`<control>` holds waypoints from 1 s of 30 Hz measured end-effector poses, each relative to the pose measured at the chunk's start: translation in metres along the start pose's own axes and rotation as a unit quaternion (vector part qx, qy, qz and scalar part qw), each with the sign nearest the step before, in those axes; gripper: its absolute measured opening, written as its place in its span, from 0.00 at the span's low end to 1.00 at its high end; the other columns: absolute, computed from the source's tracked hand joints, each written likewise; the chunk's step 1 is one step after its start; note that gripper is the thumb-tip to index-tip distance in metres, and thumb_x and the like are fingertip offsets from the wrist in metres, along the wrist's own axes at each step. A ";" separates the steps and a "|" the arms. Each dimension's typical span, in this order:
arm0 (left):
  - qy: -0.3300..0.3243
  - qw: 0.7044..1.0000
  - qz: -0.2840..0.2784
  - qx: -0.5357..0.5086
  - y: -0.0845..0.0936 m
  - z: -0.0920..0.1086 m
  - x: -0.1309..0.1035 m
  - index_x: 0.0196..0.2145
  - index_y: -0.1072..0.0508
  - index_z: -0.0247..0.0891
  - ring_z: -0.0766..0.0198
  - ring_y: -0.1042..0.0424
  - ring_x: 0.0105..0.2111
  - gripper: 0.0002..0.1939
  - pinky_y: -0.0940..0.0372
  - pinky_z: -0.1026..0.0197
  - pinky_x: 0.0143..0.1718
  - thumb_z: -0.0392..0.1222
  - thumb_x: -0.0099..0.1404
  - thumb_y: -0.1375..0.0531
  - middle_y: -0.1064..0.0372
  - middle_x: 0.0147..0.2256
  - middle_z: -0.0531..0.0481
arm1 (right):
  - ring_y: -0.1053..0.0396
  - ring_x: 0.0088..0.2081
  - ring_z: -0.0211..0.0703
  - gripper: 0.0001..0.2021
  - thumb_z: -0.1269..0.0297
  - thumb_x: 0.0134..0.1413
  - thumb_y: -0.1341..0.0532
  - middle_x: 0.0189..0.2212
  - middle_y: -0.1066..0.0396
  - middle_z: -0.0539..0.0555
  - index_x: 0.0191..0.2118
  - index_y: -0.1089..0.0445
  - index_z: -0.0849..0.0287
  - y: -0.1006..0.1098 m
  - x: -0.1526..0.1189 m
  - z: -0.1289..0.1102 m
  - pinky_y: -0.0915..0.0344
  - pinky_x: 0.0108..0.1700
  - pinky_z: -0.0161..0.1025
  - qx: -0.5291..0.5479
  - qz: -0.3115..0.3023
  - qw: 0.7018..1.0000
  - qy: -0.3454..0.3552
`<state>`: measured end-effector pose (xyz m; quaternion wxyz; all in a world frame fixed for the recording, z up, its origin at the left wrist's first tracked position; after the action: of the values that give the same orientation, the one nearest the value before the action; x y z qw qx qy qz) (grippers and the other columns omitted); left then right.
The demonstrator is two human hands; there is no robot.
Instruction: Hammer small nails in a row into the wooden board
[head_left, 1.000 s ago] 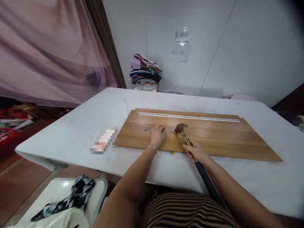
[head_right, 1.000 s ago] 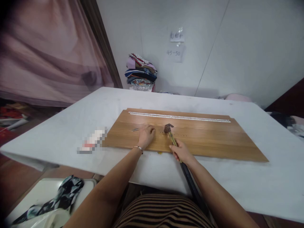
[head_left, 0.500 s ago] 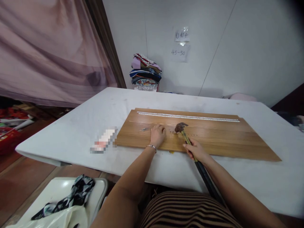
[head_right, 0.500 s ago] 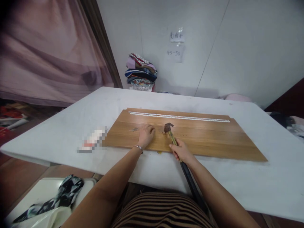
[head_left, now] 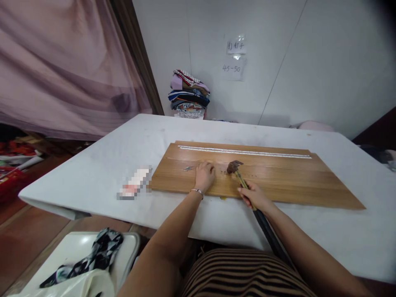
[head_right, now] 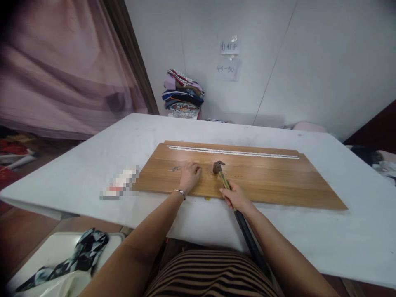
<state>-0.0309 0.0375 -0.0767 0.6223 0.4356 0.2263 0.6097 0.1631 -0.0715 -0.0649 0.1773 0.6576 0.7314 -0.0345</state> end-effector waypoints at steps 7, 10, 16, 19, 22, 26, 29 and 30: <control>-0.001 1.000 -0.002 -0.009 0.003 0.003 -0.001 0.34 0.24 0.40 0.56 0.33 0.48 0.09 0.42 0.53 0.52 0.36 0.66 0.45 0.27 0.43 0.45 | 0.50 0.10 0.31 0.13 0.51 0.47 0.41 0.09 0.45 0.38 0.28 0.44 0.53 0.001 0.002 0.003 0.52 0.13 0.30 0.001 0.002 1.000 0.005; -0.001 1.000 -0.003 -0.004 0.004 0.004 -0.001 0.34 0.24 0.40 0.56 0.33 0.49 0.09 0.42 0.53 0.52 0.36 0.66 0.45 0.27 0.44 0.45 | 0.50 0.10 0.31 0.14 0.51 0.46 0.41 0.09 0.44 0.38 0.29 0.44 0.53 0.001 0.003 0.004 0.53 0.13 0.30 0.004 0.001 1.000 0.005; -0.003 1.000 -0.002 -0.002 0.004 0.004 -0.002 0.34 0.24 0.40 0.56 0.33 0.49 0.09 0.42 0.53 0.52 0.36 0.66 0.45 0.27 0.44 0.45 | 0.51 0.10 0.30 0.14 0.52 0.45 0.41 0.09 0.45 0.37 0.29 0.46 0.53 0.000 0.001 0.000 0.52 0.13 0.30 0.003 0.008 1.000 0.000; -0.006 1.000 -0.001 0.003 0.004 0.004 -0.002 0.34 0.24 0.39 0.56 0.33 0.48 0.09 0.42 0.54 0.52 0.36 0.66 0.45 0.27 0.44 0.45 | 0.51 0.09 0.31 0.14 0.51 0.44 0.42 0.08 0.44 0.38 0.30 0.46 0.53 -0.001 0.001 -0.001 0.52 0.13 0.30 -0.001 0.004 1.000 0.000; -0.007 1.000 0.000 0.009 0.004 0.003 -0.001 0.34 0.25 0.39 0.57 0.33 0.48 0.09 0.42 0.54 0.52 0.36 0.66 0.45 0.27 0.43 0.45 | 0.51 0.09 0.31 0.14 0.51 0.44 0.42 0.08 0.45 0.37 0.29 0.47 0.53 -0.002 0.002 0.000 0.53 0.13 0.30 0.002 0.002 1.000 0.002; -0.005 1.000 -0.004 0.016 0.003 0.003 -0.001 0.34 0.25 0.38 0.57 0.33 0.47 0.08 0.42 0.54 0.51 0.36 0.65 0.45 0.27 0.43 0.45 | 0.51 0.09 0.31 0.15 0.51 0.43 0.42 0.08 0.44 0.37 0.30 0.46 0.53 -0.002 0.003 0.000 0.52 0.13 0.30 0.006 0.007 1.000 0.000; -0.005 1.000 -0.006 0.020 0.004 0.004 -0.001 0.33 0.25 0.37 0.58 0.33 0.47 0.08 0.42 0.55 0.51 0.36 0.65 0.45 0.27 0.42 0.44 | 0.50 0.09 0.31 0.15 0.50 0.43 0.42 0.08 0.44 0.37 0.30 0.46 0.53 -0.002 0.002 0.000 0.52 0.13 0.30 0.008 0.012 1.000 -0.003; -0.006 1.000 -0.005 0.020 0.004 0.005 -0.001 0.33 0.26 0.37 0.57 0.33 0.47 0.08 0.42 0.54 0.50 0.36 0.65 0.46 0.27 0.42 0.44 | 0.50 0.09 0.31 0.15 0.50 0.43 0.42 0.08 0.44 0.37 0.30 0.46 0.53 -0.001 0.002 0.000 0.53 0.13 0.30 0.009 0.012 1.000 -0.004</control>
<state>-0.0299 0.0343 -0.0711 0.6177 0.4504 0.2369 0.5996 0.1615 -0.0700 -0.0657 0.1747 0.6676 0.7226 -0.0410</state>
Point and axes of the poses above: each hand's wrist, its own x-axis towards the middle knuckle, its own y-axis out of the back of the hand, z = x × y, the point moved 4 cm from there along x, towards the middle knuckle
